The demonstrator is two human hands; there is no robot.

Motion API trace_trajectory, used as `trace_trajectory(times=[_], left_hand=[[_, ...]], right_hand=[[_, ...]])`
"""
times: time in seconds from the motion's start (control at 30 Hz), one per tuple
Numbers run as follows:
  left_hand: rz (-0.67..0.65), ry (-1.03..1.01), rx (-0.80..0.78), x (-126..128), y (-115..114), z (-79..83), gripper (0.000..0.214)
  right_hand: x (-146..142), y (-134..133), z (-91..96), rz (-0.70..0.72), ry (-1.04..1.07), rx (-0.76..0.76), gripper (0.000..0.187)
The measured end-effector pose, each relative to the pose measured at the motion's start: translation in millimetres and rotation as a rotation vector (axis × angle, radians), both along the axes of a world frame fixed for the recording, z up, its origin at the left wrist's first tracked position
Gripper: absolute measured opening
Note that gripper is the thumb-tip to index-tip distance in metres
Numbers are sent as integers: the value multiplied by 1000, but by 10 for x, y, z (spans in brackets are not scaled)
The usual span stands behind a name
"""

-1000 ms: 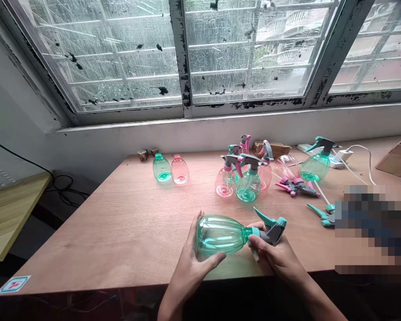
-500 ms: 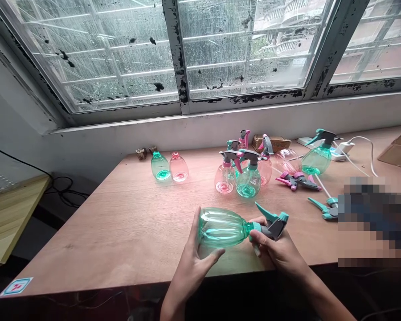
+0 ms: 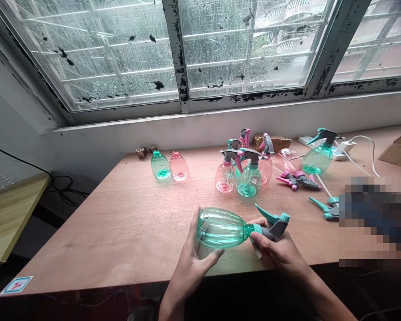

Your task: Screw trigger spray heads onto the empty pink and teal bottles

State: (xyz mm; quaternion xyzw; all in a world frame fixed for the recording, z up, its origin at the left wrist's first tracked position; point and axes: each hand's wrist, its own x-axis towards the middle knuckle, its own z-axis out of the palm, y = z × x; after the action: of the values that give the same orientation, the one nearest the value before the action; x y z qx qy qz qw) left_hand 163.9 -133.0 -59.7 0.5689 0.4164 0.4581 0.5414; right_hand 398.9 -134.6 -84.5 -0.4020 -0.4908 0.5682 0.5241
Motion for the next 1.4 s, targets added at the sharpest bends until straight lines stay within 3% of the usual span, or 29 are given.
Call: trace_trajectory(times=[0.13,0.3,0.4,0.57,0.7,0.93,1.13,1.4], left_hand=[[2,-7,-49,-4,-6,-5,110],[11,-31,-40,-8,16,-29,92],[11,27,17,-21,14,-54,97],[10,16,-5,-21,5,-22,109],[4,-40,-81,6,13,52,86],[8,-50,-48,12,40,-30,101],[12,-36,-25,0,42,-8,79],[-21,-5,-10,-18,-12,-25,102]], right_hand=[[-1,-10,3,6,-14,-12,27],[-6,-11,9,1,-9,-39,31],[-5,0,9,-4,12,-18,26],[-6,-7,31,-5,2,-52,35],[-11,-14,50,4,-15,-61,36],[-6,-14,30,-51,25,2,26],[11,-13,13,-33,37,-4,24],[-4,-14,36,-65,30,-3,28]])
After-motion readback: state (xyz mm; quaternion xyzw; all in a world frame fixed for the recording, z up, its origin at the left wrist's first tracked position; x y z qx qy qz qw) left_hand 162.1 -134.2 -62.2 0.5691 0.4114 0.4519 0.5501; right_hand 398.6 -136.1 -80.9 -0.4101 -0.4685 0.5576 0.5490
